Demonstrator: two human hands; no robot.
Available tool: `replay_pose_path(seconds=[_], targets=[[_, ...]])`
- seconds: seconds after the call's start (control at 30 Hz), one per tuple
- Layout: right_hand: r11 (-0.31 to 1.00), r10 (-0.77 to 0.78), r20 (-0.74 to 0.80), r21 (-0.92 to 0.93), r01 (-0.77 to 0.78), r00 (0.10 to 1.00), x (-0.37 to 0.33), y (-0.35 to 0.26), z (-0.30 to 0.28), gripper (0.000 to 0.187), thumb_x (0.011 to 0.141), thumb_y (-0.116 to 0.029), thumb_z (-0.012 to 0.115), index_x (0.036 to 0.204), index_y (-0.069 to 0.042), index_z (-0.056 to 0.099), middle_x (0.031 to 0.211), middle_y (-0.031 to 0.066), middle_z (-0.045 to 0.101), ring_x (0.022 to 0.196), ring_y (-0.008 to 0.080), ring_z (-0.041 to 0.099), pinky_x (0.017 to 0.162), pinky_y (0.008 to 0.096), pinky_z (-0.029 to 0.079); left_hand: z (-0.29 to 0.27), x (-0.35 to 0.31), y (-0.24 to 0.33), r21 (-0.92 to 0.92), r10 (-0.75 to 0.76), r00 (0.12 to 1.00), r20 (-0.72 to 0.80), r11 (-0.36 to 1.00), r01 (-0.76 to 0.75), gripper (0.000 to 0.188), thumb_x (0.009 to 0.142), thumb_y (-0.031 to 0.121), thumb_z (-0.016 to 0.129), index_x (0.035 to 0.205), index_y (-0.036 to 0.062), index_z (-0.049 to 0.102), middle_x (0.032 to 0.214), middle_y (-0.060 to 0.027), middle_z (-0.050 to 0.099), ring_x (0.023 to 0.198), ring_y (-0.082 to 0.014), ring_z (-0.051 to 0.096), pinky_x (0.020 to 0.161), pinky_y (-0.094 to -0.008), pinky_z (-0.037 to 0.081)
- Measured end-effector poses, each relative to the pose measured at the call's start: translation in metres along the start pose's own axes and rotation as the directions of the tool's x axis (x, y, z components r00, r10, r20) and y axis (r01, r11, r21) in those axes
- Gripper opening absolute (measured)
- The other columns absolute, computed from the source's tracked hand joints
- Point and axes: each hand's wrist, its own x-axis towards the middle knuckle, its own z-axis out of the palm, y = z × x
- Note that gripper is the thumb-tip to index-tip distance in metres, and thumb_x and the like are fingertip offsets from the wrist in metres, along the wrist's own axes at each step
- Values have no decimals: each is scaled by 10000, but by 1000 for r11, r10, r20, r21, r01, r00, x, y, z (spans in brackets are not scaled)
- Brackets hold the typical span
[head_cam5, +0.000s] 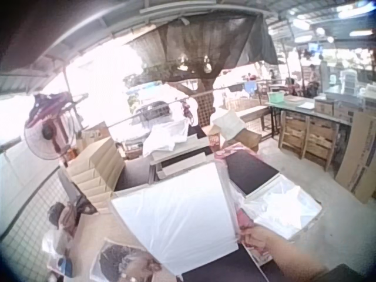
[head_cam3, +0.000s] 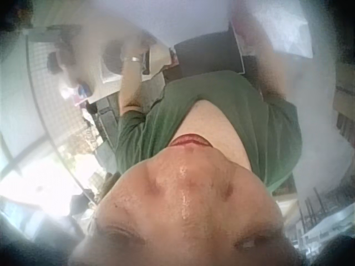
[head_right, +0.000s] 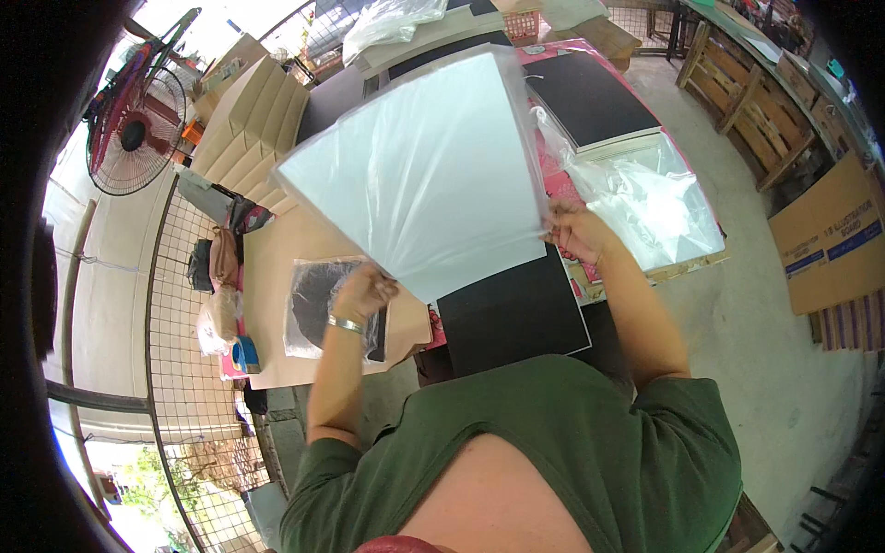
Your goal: The person wraps several square items in brown paper using tape, then places them into plastic bags.
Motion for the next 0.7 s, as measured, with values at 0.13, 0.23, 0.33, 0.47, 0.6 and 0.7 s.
replay_pose_path(seconds=[0.13, 0.23, 0.33, 0.47, 0.6, 0.7], targets=[[999, 42, -58, -9, -43, 997, 1, 46, -41, 185, 879, -30, 505, 1054, -26, 566, 978, 61, 620, 869, 159, 597, 777, 282, 490, -11, 6, -78, -301, 42, 999, -28, 952, -49, 147, 910, 178, 484, 817, 69, 519, 705, 0, 479, 498, -93, 365, 520, -246, 362], [978, 24, -144, -200, -53, 989, -12, 50, -29, 153, 866, -20, 497, 1001, -4, 568, 851, 25, 587, 735, 111, 552, 649, 234, 455, 7, -7, -94, -134, 125, 989, -79, 982, -135, 133, 924, 169, 467, 847, 82, 530, 706, 11, 485, 503, -84, 382, 520, -244, 359], [805, 99, -139, -571, -161, 985, -26, 54, -29, 133, 813, -8, 490, 930, -5, 555, 742, 8, 529, 601, 98, 484, 521, 235, 390, 0, -27, -111, 67, 126, 987, -103, 991, -120, 164, 912, 184, 508, 865, 43, 576, 636, 18, 492, 476, -77, 397, 461, -224, 340], [733, 159, -192, -634, -246, 969, -83, 65, -14, 88, 769, -19, 500, 847, -11, 539, 658, -5, 465, 550, 88, 429, 474, 237, 330, -9, -58, -141, 333, 30, 976, -215, 942, 45, 197, 886, 199, 546, 836, 19, 609, 619, 29, 498, 490, -57, 408, 436, -202, 319], [694, 305, -262, -597, -402, 916, -142, 78, 0, 122, 809, -46, 547, 907, 15, 585, 724, 3, 561, 636, 71, 500, 564, 235, 405, -7, -109, -166, 481, -32, 985, -167, 870, 110, 218, 887, 216, 553, 845, 15, 626, 672, 44, 537, 558, -50, 454, 492, -193, 363], [729, 366, -167, -560, -394, 915, -164, 101, -11, 181, 837, -84, 583, 986, 17, 609, 844, 23, 625, 731, 69, 549, 648, 241, 448, -36, -113, -211, 582, -28, 987, -156, 805, 115, 228, 893, 231, 553, 898, 15, 628, 736, 47, 576, 637, -55, 503, 569, -209, 414]])
